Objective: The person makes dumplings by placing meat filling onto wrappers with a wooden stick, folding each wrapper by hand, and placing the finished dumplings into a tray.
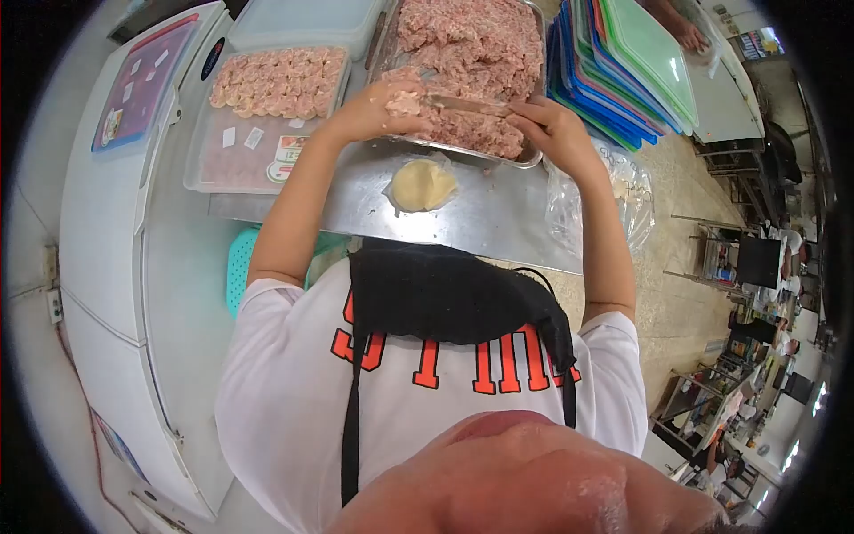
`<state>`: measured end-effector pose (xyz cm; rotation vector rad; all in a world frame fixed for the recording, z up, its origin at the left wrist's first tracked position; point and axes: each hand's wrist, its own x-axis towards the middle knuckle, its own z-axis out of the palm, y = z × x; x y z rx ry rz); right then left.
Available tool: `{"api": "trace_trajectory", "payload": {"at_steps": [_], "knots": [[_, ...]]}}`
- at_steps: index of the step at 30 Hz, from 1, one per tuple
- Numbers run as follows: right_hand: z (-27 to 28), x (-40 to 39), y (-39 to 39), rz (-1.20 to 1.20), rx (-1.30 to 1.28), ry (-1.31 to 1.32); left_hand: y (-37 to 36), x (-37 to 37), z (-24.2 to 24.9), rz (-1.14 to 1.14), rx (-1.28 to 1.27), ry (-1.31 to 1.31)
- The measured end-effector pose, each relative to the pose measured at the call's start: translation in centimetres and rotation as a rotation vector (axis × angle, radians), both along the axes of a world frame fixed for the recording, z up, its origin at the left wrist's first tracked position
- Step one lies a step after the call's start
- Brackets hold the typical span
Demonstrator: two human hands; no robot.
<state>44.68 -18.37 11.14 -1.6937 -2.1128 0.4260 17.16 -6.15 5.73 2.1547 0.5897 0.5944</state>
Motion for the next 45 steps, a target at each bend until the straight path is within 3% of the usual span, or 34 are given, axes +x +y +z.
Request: {"api": "trace_trajectory", "payload": {"at_steps": [1, 4, 6, 8, 10, 12, 14, 16, 19, 21, 22, 27, 29, 31, 35, 37, 40, 43, 45], "knots": [[0.4, 0.5, -0.2, 0.0, 0.075, 0.04, 0.1, 0.3, -0.7, 0.016, 0.096, -0.074], [-1.8, -0.6, -0.5, 0.084, 0.038, 0.111, -0.5, 1.6, 1.0, -0.107, -0.047, 0.007], [-2.3, -0.3, -0.7, 0.144, 0.032, 0.139, -0.5, 2.1, 0.7, -0.089, 0.016, 0.039], [-0.9, 0.9, -0.6, 0.068, 0.11, -0.036, -0.9, 2.6, 0.7, -0.06, 0.083, 0.069], [0.0, 1.1, -0.7, -0.007, 0.234, -0.204, -1.7, 2.9, 1.1, 0.105, -0.043, 0.098], [0.1, -0.3, -1.8, 0.027, 0.267, -0.2, 0.2, 2.9, -2.8, 0.072, -0.008, 0.03], [0.1, 0.1, -2.1, 0.058, 0.297, -0.198, -0.1, 3.4, -2.9, 0.035, 0.024, -0.04], [0.2, 1.9, -1.7, 0.061, 0.282, -0.175, -2.0, 4.1, 1.1, 0.076, -0.177, 0.21], [2.2, 3.9, -2.0, 0.067, 0.239, -0.121, -2.7, 3.9, -1.4, 0.217, -0.088, 0.033], [3.0, 4.9, -2.5, 0.07, -0.008, 0.0, -3.6, 4.4, -0.5, 0.182, -0.05, -0.078], [2.7, 4.9, -2.6, 0.126, 0.009, 0.063, -4.1, 4.7, 0.3, 0.146, -0.011, -0.189], [-0.8, 3.0, -2.8, 0.259, 0.047, 0.182, -4.8, 4.7, 1.4, 0.079, 0.045, -0.005], [0.1, 3.9, -2.6, 0.227, 0.058, 0.008, -5.1, 4.7, 1.1, 0.044, 0.125, 0.032], [1.4, 3.5, -3.2, 0.206, 0.173, -0.066, -5.8, 4.8, 0.8, 0.189, -0.011, -0.059], [1.5, 1.0, -4.7, 0.139, 0.36, -0.241, -4.5, 3.7, -1.8, 0.233, -0.063, -0.058], [2.9, 1.7, -4.4, 0.128, 0.278, -0.176, -6.8, 3.6, 2.3, 0.171, -0.202, -0.086], [4.6, 3.1, -4.2, 0.118, 0.099, 0.044, -7.5, 2.3, 2.9, 0.28, -0.186, -0.075], [5.3, 1.1, -4.5, 0.147, 0.013, 0.136, -6.8, 1.3, 2.1, 0.242, 0.008, -0.241], [4.0, -1.4, -4.3, 0.191, 0.072, 0.115, -6.7, 0.1, 3.1, 0.182, 0.006, -0.22]]}}
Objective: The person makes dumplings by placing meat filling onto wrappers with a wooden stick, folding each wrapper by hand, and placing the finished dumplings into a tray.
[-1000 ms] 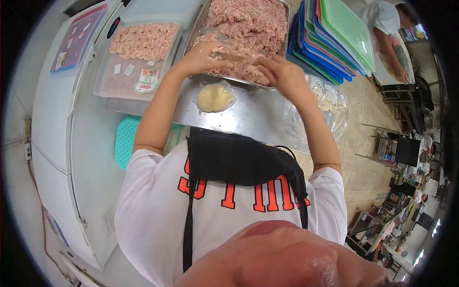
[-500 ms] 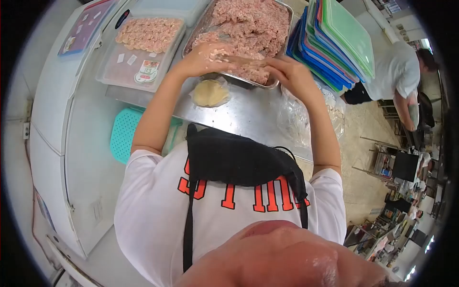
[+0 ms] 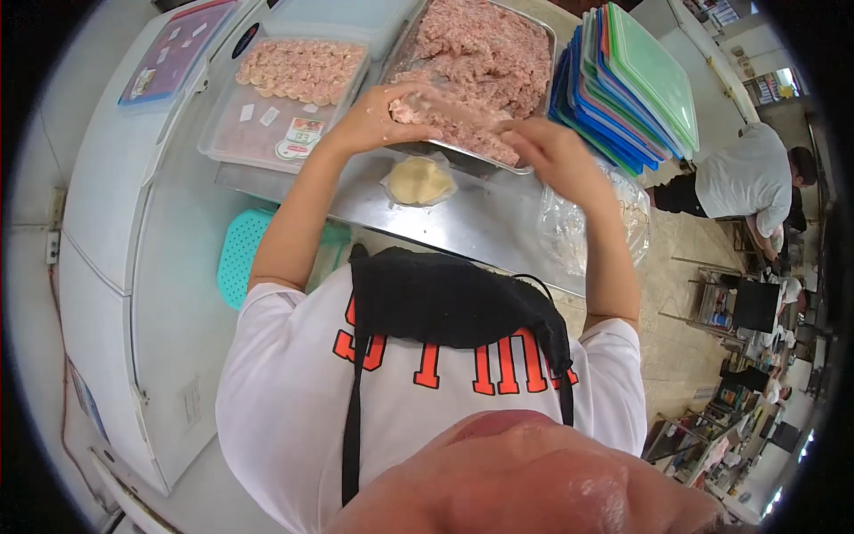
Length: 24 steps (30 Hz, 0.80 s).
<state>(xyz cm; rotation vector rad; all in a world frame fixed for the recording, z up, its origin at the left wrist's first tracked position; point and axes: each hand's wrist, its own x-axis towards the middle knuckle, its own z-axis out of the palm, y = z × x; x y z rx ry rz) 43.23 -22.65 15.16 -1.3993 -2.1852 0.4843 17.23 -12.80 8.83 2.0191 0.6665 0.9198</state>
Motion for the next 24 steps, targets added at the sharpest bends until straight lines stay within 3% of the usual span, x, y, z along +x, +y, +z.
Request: {"api": "trace_trajectory", "payload": {"at_steps": [2, 4, 6, 10, 12, 16, 19, 22, 24], "knots": [[-1.9, -2.7, 0.3, 0.095, -0.026, 0.043, 0.5, -1.6, 0.3, -0.057, -0.002, 0.021], [-2.1, -3.8, 1.0, 0.092, -0.017, 0.044, 1.8, -3.3, 0.1, -0.098, 0.011, 0.205], [-0.4, -4.4, 1.3, -0.045, 0.108, -0.25, 1.7, -4.6, 0.4, -0.038, -0.021, 0.207], [0.4, -9.4, 0.5, -0.142, 0.235, -0.222, 3.3, -7.4, 0.6, -0.023, -0.115, 0.229], [-1.1, -10.9, 1.3, -0.148, 0.213, -0.288, 4.1, -8.8, 0.5, -0.038, -0.04, 0.252], [-1.6, -10.8, 2.7, -0.082, 0.129, -0.143, 4.4, -12.8, -0.5, 0.018, -0.012, 0.229], [-3.2, -10.2, 2.2, -0.236, 0.0, 0.096, 6.5, -17.4, -2.9, 0.123, -0.173, 0.26], [-5.0, -9.3, 0.8, -0.337, -0.094, 0.163, 9.1, -23.0, -7.2, 0.281, -0.263, 0.286], [-6.3, -8.9, -0.3, -0.396, -0.15, 0.207, 10.2, -25.9, -9.3, 0.403, -0.12, 0.32]]}}
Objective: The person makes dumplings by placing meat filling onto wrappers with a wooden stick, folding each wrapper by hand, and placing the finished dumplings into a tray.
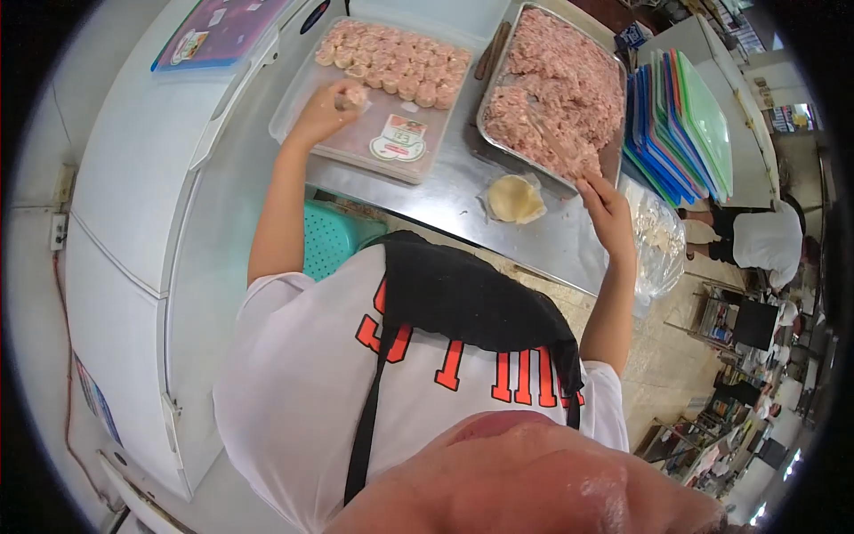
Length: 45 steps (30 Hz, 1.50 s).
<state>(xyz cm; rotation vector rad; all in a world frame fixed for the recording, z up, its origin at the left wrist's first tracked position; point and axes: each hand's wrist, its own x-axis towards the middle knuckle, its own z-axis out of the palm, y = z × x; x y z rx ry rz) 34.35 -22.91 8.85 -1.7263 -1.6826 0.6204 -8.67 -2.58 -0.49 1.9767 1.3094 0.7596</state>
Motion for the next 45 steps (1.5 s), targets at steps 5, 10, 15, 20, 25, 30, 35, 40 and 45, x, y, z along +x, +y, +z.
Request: {"api": "trace_trajectory", "payload": {"at_steps": [5, 10, 15, 20, 25, 30, 35, 40, 45], "knots": [[-0.3, -0.2, -1.3, -0.159, -0.141, 0.14, 4.4, -2.5, -2.9, 0.253, 0.179, 0.167], [0.5, -1.2, -1.6, -0.192, -0.128, 0.173, 6.0, -0.6, -2.9, 0.355, 0.229, 0.156], [-0.2, -0.7, -2.0, -0.199, -0.092, 0.179, 7.0, -0.4, -4.7, 0.343, 0.276, 0.156], [-0.7, 0.6, -2.3, -0.246, -0.176, 0.189, 8.4, -0.4, -5.0, 0.293, 0.367, 0.215], [-0.9, 2.4, -1.8, -0.182, -0.197, 0.24, 8.1, -2.2, -4.6, 0.195, 0.251, 0.091], [-1.8, 5.2, -1.6, -0.107, -0.207, 0.187, 7.7, -1.5, -3.5, 0.227, 0.24, 0.213], [-2.2, 8.7, -1.2, -0.032, -0.253, 0.103, 8.4, -1.4, -4.6, 0.223, 0.108, 0.15], [-2.0, 13.9, 0.0, 0.124, -0.195, -0.416, 0.0, 7.4, 2.7, 0.321, 0.5, 0.176], [-1.4, 16.6, 3.1, 0.188, -0.155, -0.646, -10.4, 20.1, 2.7, -0.081, 0.23, -0.107]]}}
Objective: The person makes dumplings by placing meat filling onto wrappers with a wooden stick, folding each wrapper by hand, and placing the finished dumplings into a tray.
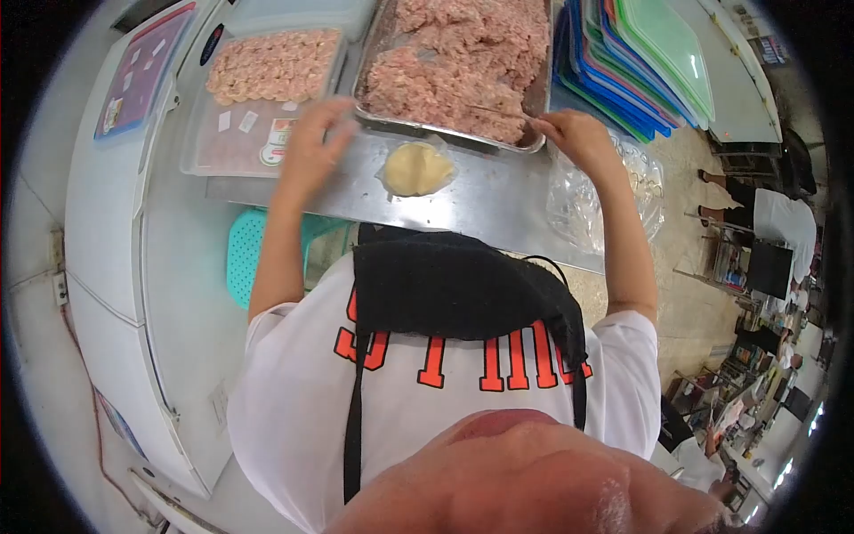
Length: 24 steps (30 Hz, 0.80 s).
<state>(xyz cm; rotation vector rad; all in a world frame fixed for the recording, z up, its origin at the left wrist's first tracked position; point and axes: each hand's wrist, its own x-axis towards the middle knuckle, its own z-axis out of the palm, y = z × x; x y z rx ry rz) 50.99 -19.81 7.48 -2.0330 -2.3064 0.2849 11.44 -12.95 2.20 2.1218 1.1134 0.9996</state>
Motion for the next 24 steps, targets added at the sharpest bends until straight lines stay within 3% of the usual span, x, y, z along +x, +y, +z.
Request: {"api": "trace_trajectory", "payload": {"at_steps": [3, 5, 7, 10, 13, 15, 19, 21, 24], "knots": [[-0.1, 0.5, 1.1, 0.084, 0.061, -0.113, -2.9, 4.9, -2.8, -0.239, -0.045, 0.131], [-0.8, 1.2, 1.2, 0.172, 0.135, -0.162, -4.3, 6.6, -3.4, -0.225, -0.095, 0.206], [-1.2, 1.3, 0.4, 0.142, 0.019, -0.19, -5.4, 7.5, -4.2, -0.208, -0.149, 0.278], [-3.4, 1.0, -1.8, 0.163, 0.157, -0.128, -6.5, 8.3, -5.7, -0.11, -0.017, 0.16], [-3.6, -0.6, -3.2, 0.093, 0.065, -0.158, -6.4, 8.6, -7.2, -0.028, 0.159, 0.194], [-4.3, -0.6, -3.2, 0.11, 0.078, -0.118, -6.2, 8.1, -8.1, -0.044, -0.059, 0.217], [-4.3, -1.1, -1.8, 0.033, -0.031, 0.042, -6.7, 8.0, -8.1, 0.03, -0.199, 0.086], [-4.7, -1.3, -0.7, 0.008, -0.061, 0.134, -6.8, 8.1, -8.2, 0.177, -0.411, -0.159], [-5.6, -2.1, 0.9, 0.11, -0.039, 0.32, -5.7, 7.1, -9.2, 0.16, -0.588, -0.372]]}}
